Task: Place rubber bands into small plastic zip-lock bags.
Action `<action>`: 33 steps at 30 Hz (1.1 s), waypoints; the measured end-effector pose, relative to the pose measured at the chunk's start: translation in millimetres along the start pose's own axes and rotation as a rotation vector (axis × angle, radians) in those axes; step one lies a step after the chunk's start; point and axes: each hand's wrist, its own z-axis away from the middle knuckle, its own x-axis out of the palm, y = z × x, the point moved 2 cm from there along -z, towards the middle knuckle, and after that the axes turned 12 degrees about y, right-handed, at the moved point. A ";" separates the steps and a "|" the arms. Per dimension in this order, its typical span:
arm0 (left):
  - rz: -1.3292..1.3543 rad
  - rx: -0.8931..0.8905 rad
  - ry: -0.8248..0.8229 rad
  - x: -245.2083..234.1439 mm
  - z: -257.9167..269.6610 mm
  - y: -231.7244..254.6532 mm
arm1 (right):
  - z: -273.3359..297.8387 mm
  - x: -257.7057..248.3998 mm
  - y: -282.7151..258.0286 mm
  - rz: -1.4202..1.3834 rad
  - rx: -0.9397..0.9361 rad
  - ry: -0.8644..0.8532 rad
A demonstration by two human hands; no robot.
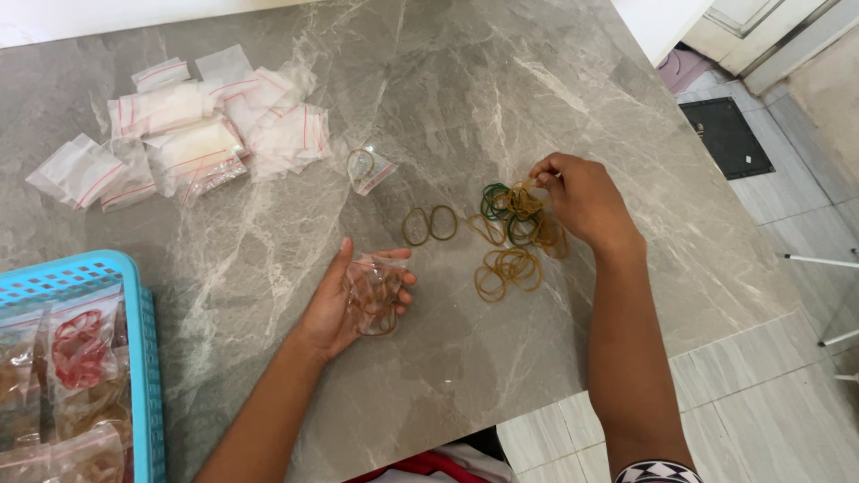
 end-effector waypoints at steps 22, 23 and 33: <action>0.011 -0.006 -0.016 -2.7 -1.5 -0.5 | 2.0 -1.7 -16.5 0.008 -0.031 0.115; 0.019 -0.002 -0.021 -2.7 -1.1 0.2 | 1.3 0.2 -12.3 0.010 -0.073 0.164; 0.148 0.016 -0.101 -12.8 -9.6 -1.7 | 5.1 18.2 -37.1 0.057 -0.227 0.408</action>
